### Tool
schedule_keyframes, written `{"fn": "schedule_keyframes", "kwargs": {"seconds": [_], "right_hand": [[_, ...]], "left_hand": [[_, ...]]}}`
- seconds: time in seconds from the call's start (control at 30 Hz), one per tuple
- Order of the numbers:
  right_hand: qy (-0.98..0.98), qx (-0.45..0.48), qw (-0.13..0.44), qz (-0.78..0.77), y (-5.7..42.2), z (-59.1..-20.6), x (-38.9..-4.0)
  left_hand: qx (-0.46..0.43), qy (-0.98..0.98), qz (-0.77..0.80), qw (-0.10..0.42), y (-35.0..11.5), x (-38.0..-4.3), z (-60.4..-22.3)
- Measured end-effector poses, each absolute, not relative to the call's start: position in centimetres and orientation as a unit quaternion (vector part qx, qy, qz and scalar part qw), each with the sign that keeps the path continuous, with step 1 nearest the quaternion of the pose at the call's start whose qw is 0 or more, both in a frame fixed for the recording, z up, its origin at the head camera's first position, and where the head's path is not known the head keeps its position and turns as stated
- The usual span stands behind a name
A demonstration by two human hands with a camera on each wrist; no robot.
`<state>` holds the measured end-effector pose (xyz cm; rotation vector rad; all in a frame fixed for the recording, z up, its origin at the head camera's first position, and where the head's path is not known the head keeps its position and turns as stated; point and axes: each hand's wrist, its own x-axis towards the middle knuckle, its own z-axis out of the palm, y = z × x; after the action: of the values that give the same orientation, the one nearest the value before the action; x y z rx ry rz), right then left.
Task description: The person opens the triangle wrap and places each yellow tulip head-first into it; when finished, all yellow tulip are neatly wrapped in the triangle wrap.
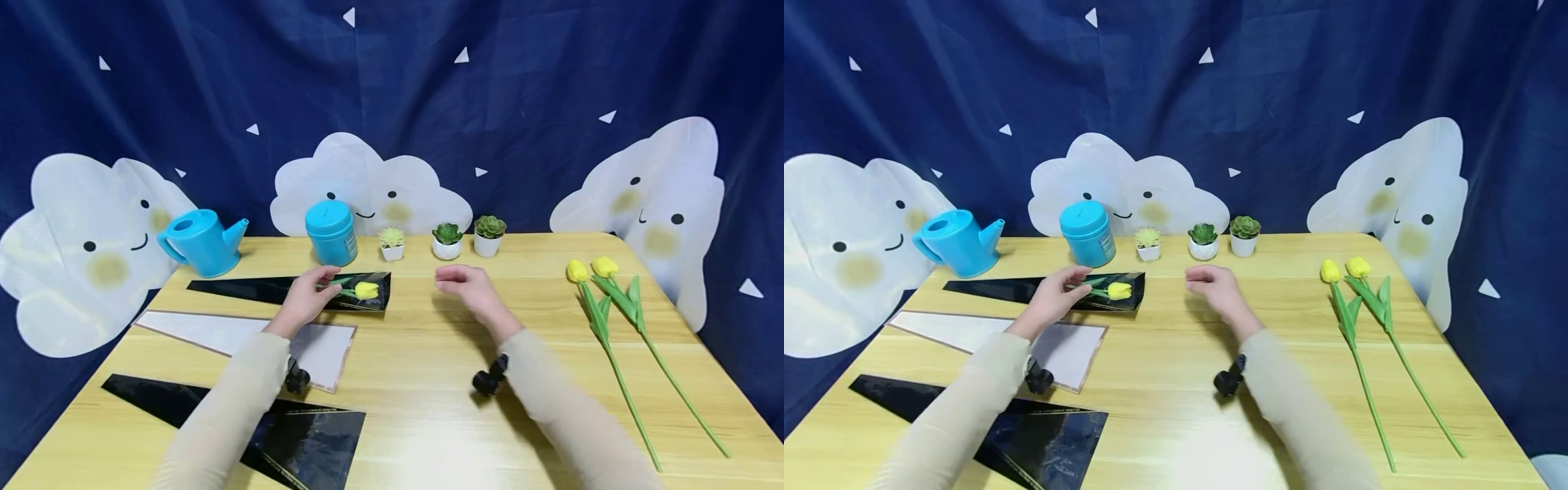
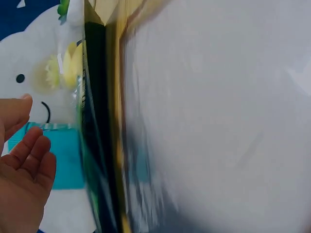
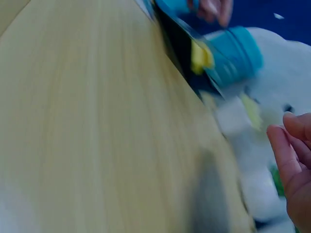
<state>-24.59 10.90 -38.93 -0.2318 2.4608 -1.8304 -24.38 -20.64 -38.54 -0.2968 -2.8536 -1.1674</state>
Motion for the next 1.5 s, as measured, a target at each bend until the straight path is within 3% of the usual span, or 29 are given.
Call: {"fn": "schedule_keyframes", "kwargs": {"seconds": [0.3, 0.53, 0.73, 1.03, 1.3, 1.5], "right_hand": [[0.825, -0.058, 0.037, -0.562, 21.5, -38.0, -19.7], [0.767, -0.054, 0.043, -0.638, 28.4, -39.4, -15.3], [0.792, -0.029, 0.049, -0.608, 32.6, -40.2, -12.6], [0.819, 0.0, 0.068, -0.57, 34.9, -41.1, -10.7], [0.836, 0.039, 0.123, -0.533, 34.9, -41.3, -10.3], [0.872, 0.076, 0.128, -0.467, 34.3, -41.0, -10.6]], "left_hand": [[-0.198, -0.924, -0.323, -0.049, -24.4, -21.2, -37.5], [-0.274, -0.907, -0.314, -0.064, -26.4, -19.4, -37.5], [-0.262, -0.914, -0.291, -0.107, -27.6, -18.5, -37.4], [-0.24, -0.926, -0.265, -0.123, -28.1, -17.9, -37.8], [-0.234, -0.93, -0.255, -0.12, -28.0, -17.6, -38.9], [-0.244, -0.931, -0.25, -0.106, -27.9, -17.6, -39.6]]}}
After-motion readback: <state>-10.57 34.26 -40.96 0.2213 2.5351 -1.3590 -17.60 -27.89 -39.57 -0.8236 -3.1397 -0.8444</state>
